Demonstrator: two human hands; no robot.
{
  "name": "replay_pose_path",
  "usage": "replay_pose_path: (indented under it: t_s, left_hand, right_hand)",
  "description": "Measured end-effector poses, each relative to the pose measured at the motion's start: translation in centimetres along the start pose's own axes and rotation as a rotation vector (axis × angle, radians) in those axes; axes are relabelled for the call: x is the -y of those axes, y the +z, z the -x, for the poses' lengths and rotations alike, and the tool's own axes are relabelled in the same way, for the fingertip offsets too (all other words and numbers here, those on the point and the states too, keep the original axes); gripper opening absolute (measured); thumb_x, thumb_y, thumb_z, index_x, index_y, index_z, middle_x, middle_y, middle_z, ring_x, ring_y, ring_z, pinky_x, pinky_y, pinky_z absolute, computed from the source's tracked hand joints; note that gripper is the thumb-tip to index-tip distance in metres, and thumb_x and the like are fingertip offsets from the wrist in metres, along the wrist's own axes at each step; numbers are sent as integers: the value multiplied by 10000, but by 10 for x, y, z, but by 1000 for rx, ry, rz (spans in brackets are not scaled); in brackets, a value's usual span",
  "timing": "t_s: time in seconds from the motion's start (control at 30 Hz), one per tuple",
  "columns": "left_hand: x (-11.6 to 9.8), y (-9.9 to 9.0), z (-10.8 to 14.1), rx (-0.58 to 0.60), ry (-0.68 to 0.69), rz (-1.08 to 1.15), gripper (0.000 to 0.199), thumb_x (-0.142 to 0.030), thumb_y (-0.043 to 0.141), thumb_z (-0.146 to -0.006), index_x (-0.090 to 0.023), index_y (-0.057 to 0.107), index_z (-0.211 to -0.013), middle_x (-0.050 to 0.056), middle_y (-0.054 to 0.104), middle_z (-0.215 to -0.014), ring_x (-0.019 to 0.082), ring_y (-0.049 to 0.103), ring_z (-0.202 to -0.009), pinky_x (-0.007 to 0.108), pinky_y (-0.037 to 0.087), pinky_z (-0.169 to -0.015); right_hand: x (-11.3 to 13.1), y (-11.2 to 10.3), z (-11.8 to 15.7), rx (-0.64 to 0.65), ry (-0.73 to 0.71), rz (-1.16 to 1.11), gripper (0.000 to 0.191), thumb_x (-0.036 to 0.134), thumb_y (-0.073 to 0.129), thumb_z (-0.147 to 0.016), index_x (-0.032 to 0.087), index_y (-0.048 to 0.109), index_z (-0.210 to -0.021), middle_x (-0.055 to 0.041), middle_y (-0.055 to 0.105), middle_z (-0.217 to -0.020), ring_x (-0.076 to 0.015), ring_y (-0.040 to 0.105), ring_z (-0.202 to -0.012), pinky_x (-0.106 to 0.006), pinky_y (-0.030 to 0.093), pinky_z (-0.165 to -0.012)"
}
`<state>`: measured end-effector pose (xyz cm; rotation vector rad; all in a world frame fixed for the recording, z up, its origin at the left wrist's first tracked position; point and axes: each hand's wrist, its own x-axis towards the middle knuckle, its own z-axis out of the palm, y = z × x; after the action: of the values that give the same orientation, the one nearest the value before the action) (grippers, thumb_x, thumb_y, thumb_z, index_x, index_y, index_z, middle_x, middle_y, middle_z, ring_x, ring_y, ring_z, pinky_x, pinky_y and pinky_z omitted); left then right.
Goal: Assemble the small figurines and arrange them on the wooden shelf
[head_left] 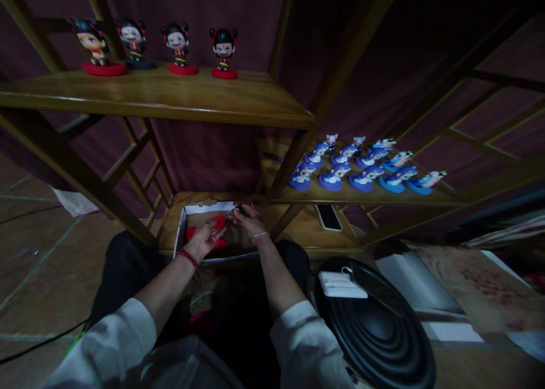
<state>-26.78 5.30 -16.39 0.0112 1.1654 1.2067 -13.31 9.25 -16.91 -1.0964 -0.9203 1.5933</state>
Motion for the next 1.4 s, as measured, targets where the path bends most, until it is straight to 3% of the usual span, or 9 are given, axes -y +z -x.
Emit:
replay_pose_path:
  t_s: [0.13, 0.33, 0.5, 0.67, 0.8, 0.97, 1.17, 1.4]
  left_hand:
    - [-10, -10, -5, -123, -85, -139, 115, -64, 413, -803, -141, 498, -808, 62, 595, -702, 162, 630, -628, 293, 536, -574]
    - [-28, -26, 7, -176, -130, -248, 85, -103, 433, -779, -133, 497, -826, 103, 612, -725, 209, 641, -629, 316, 528, -527]
    - [-35, -31, 21, -237, -121, -309, 66, -108, 457, -751, -144, 502, -784, 94, 620, -706, 220, 641, -620, 342, 528, -535]
    - [-35, -31, 19, -250, -120, -302, 80, -94, 440, -750, -151, 487, -780, 74, 601, -674, 207, 628, -599, 334, 531, -506]
    - [-36, -29, 12, -192, -145, -209, 114, -68, 399, -764, -135, 491, -775, 73, 593, -666, 184, 619, -605, 310, 542, -514]
    - [-36, -27, 5, -151, -40, -62, 171, -5, 385, -756, -131, 496, -724, 43, 582, -641, 126, 587, -568, 277, 550, -545]
    - [-24, -19, 2, -90, -44, 13, 169, 9, 413, -769, -128, 498, -718, 48, 591, -654, 125, 597, -600, 269, 550, -580]
    - [-4, -7, 2, -28, -92, 0, 157, -27, 417, -790, -120, 514, -710, 47, 590, -619, 117, 586, -560, 311, 530, -701]
  right_hand:
    - [-3, -2, -2, -37, 52, 42, 288, 245, 677, -628, 166, 537, -868, 9, 626, -728, -101, 632, -601, -168, 465, -495]
    - [-9, 1, 3, 3, 203, 136, 197, 209, 609, -721, 181, 502, -884, -9, 629, -766, -119, 637, -577, -220, 509, -532]
    - [-11, 4, 6, 26, 359, 242, 247, 213, 563, -771, 193, 459, -994, 3, 614, -658, -145, 637, -544, -281, 537, -561]
    - [-13, 9, 7, 69, 427, 280, 178, 211, 574, -772, 166, 465, -906, -2, 594, -600, -141, 629, -524, -273, 545, -534]
    - [-15, 12, 7, 43, 367, 188, 109, 148, 564, -767, 163, 475, -827, 5, 585, -635, -114, 630, -572, -244, 553, -573]
    - [-15, 9, 5, -14, 289, 114, 159, 140, 567, -751, 174, 489, -885, 10, 582, -713, -100, 633, -596, -236, 545, -616]
    - [-18, 1, -2, -43, 133, 153, 197, 254, 626, -700, 187, 505, -840, 6, 603, -752, -104, 631, -593, -183, 476, -489]
    - [-10, -2, -4, -33, 55, 108, 368, 336, 704, -578, 193, 513, -858, 11, 617, -769, -117, 631, -647, -218, 495, -548]
